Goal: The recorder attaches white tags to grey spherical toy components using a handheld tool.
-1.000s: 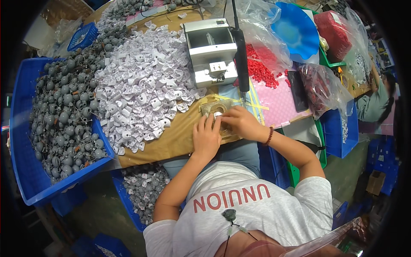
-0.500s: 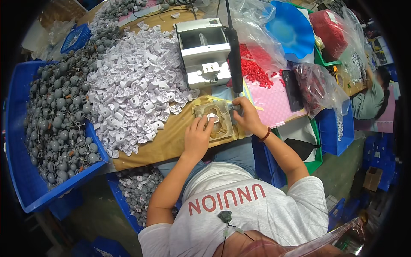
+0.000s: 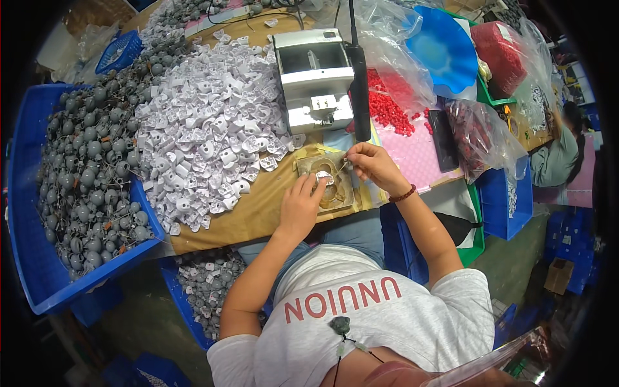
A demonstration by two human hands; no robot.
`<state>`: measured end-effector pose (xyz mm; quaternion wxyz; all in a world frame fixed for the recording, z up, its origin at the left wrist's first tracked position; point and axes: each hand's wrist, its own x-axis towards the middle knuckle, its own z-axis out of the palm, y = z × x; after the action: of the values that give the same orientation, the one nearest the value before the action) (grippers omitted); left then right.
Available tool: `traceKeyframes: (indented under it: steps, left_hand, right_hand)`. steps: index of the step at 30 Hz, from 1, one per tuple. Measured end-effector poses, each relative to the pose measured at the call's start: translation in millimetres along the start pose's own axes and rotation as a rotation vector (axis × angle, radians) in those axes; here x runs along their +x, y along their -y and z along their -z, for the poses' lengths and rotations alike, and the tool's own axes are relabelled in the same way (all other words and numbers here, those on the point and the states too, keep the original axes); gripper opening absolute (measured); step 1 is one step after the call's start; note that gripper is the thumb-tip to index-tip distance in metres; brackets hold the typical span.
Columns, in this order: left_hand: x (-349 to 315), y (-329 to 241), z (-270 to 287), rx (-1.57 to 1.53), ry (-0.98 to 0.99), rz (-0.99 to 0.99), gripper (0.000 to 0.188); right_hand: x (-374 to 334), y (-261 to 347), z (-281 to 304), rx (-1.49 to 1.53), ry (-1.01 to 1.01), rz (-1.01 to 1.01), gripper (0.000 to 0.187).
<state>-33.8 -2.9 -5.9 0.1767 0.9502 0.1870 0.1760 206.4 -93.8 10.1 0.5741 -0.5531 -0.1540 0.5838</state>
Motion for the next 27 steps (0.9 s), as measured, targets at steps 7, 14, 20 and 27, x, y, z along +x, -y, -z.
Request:
traceKeyframes:
  steps: [7,14,20,27]
  left_hand:
    - [0.3,1.7,1.8,-0.012,0.03,-0.002,0.053]
    - [0.7,2.9,0.1,-0.025,0.01,-0.019,0.05]
    - [3.2,4.2,2.2,-0.024,-0.005,-0.04,0.04]
    - [4.0,8.8,5.4,-0.078,-0.001,-0.041,0.035]
  right_hand:
    - [0.0,8.1,-8.2,0.391,0.124,-0.071,0.019]
    - [5.4,2.8,-16.1,0.092,0.064,0.033,0.019]
    - [12.7,-11.5,-34.2,-0.599,0.003,0.291,0.024]
    - [15.1,-32.2,-43.5,-1.3,-0.185,0.925,0.039]
